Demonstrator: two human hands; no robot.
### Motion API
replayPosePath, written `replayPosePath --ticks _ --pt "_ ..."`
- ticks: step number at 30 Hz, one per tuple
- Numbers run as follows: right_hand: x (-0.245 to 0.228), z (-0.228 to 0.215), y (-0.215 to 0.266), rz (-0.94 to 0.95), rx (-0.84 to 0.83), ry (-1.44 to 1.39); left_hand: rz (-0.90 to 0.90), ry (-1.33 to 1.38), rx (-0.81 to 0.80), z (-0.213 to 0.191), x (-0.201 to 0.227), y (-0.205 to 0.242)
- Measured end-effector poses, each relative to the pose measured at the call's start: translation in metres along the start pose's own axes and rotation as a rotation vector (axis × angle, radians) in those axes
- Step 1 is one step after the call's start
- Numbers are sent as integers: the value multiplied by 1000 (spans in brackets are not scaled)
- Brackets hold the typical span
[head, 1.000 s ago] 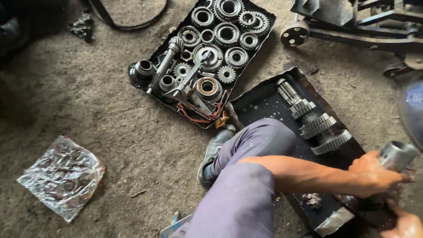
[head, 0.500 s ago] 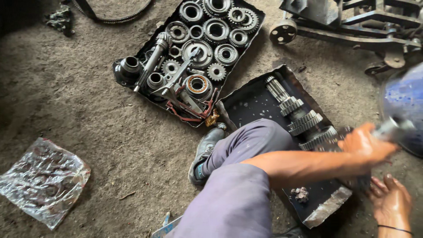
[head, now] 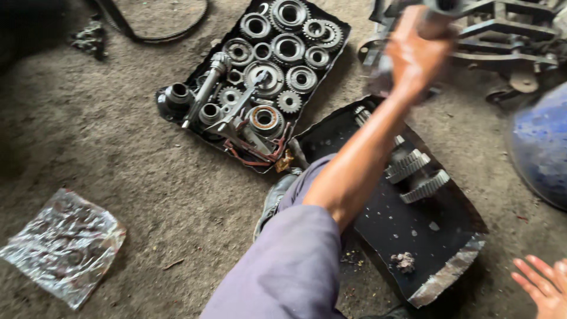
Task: The person sits on the floor and cleans various disassembled gearbox components, including a main shaft with gears, bearings, and small rings. They use a rag and liquid to wipe the parts and place them on a black tray.
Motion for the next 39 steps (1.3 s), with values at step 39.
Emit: replayPosePath --ticks 39 --pt "54 119 36 -90 -75 571 -471 -970 24 -443 -205 -185"
Point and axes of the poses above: each hand's wrist, its own y-axis away from the middle knuckle, its own z-axis out of the palm, x = y × z, the point moved 2 cm from there along -y, towards the middle knuckle, and after that the axes turned 8 degrees about y, right-handed, at the moved point
